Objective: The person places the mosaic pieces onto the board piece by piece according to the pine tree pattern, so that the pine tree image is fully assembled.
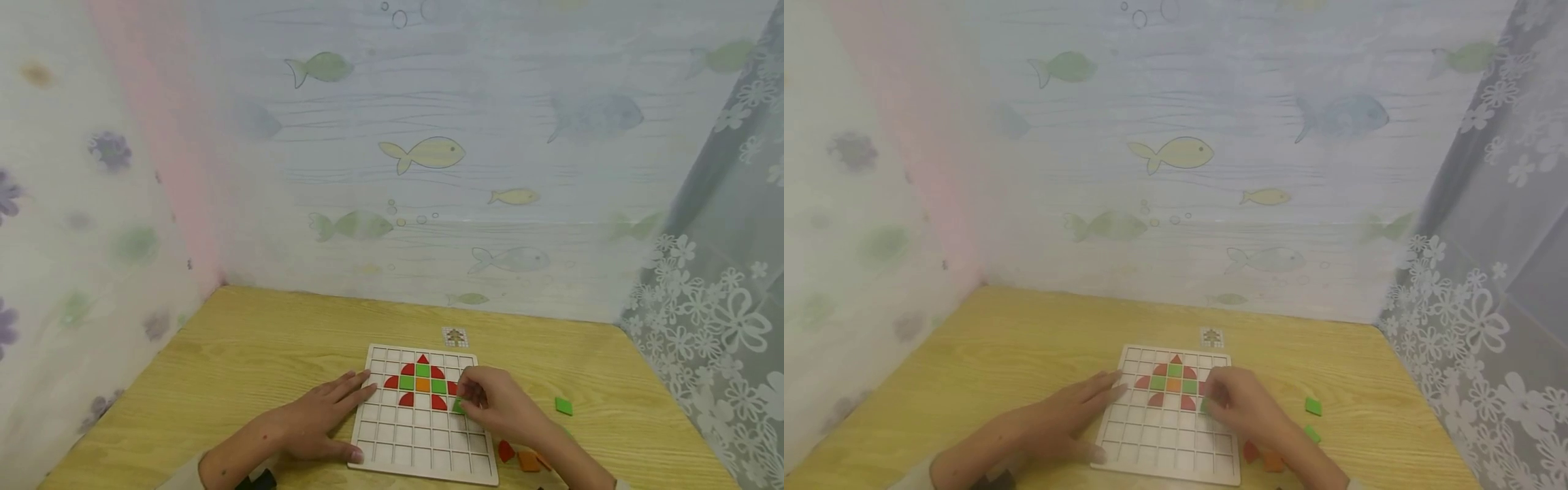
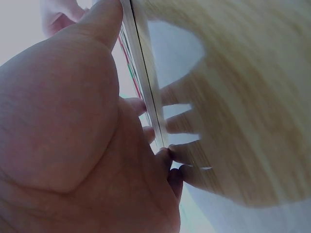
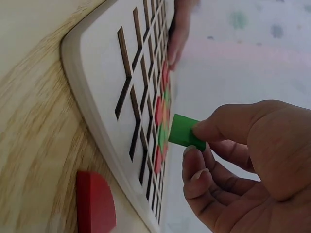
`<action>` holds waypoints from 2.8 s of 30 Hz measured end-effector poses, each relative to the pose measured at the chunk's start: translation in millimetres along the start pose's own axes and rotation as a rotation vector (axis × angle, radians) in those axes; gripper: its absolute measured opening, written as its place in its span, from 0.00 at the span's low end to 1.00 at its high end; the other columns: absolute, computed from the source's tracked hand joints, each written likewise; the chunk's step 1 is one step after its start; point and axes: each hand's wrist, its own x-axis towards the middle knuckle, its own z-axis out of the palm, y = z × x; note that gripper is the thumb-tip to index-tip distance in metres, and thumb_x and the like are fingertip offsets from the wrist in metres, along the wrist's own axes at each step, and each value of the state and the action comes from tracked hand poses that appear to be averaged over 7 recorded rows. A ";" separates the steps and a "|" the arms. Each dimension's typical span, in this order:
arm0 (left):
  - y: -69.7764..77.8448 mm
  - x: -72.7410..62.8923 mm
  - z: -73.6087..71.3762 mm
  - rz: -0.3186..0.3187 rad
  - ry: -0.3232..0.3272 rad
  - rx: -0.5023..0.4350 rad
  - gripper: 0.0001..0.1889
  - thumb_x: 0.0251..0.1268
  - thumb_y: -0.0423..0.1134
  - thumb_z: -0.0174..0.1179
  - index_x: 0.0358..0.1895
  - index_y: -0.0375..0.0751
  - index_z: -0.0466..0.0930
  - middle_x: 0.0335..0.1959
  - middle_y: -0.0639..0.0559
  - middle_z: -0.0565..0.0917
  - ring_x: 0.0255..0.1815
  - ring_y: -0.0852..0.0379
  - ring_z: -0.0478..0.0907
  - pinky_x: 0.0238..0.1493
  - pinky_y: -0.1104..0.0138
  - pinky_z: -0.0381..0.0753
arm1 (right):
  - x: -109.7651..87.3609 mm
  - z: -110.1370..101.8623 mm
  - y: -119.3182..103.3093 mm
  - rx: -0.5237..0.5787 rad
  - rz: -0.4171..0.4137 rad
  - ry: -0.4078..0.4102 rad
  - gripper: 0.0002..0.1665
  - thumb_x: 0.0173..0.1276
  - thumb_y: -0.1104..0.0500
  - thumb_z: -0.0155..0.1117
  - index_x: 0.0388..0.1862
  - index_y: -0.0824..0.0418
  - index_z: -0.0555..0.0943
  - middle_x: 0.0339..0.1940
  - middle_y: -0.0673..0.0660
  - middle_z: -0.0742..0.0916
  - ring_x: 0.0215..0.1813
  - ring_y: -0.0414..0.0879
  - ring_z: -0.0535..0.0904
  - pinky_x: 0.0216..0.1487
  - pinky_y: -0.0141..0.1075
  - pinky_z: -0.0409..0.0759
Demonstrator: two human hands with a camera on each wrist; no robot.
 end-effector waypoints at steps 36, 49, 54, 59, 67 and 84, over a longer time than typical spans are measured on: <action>-0.4 0.2 -1.2 0.008 0.006 -0.009 0.54 0.68 0.75 0.58 0.89 0.55 0.47 0.90 0.51 0.44 0.89 0.43 0.44 0.81 0.37 0.55 | 43.4 41.3 -13.4 -0.008 -0.036 0.014 0.10 0.70 0.71 0.70 0.38 0.56 0.87 0.34 0.44 0.84 0.32 0.34 0.77 0.35 0.31 0.80; -0.4 0.1 -1.1 0.006 -0.003 -0.010 0.54 0.69 0.75 0.58 0.89 0.55 0.46 0.90 0.52 0.44 0.89 0.43 0.44 0.81 0.37 0.55 | 44.1 48.9 -9.5 -0.064 -0.053 0.059 0.10 0.67 0.71 0.75 0.34 0.55 0.90 0.32 0.43 0.83 0.34 0.33 0.76 0.35 0.30 0.80; 1.4 0.3 -1.4 -0.001 -0.005 -0.008 0.54 0.68 0.75 0.58 0.89 0.56 0.47 0.90 0.52 0.44 0.89 0.43 0.44 0.81 0.37 0.55 | 36.6 44.5 -13.2 -0.069 -0.051 0.105 0.11 0.67 0.71 0.73 0.34 0.55 0.89 0.33 0.43 0.82 0.35 0.33 0.76 0.36 0.31 0.80; 2.4 0.5 -1.4 -0.004 -0.005 -0.003 0.54 0.68 0.75 0.59 0.89 0.56 0.47 0.90 0.52 0.44 0.89 0.43 0.44 0.80 0.36 0.56 | 24.2 34.7 -12.8 -0.053 -0.035 0.139 0.11 0.68 0.71 0.70 0.35 0.55 0.88 0.33 0.43 0.82 0.34 0.35 0.75 0.35 0.31 0.79; -0.9 1.5 0.4 -0.004 0.001 0.018 0.54 0.68 0.76 0.58 0.89 0.56 0.46 0.90 0.53 0.43 0.89 0.43 0.43 0.80 0.36 0.56 | 0.6 16.9 -4.3 -0.068 0.045 0.162 0.13 0.68 0.72 0.69 0.35 0.53 0.88 0.35 0.43 0.83 0.35 0.34 0.75 0.35 0.31 0.80; -1.3 0.8 -0.3 0.002 -0.001 -0.005 0.54 0.68 0.76 0.58 0.89 0.56 0.45 0.90 0.52 0.43 0.89 0.44 0.43 0.81 0.37 0.54 | -49.7 -11.2 31.1 -0.089 -0.118 0.074 0.12 0.70 0.67 0.72 0.37 0.47 0.89 0.37 0.40 0.85 0.34 0.30 0.75 0.31 0.30 0.78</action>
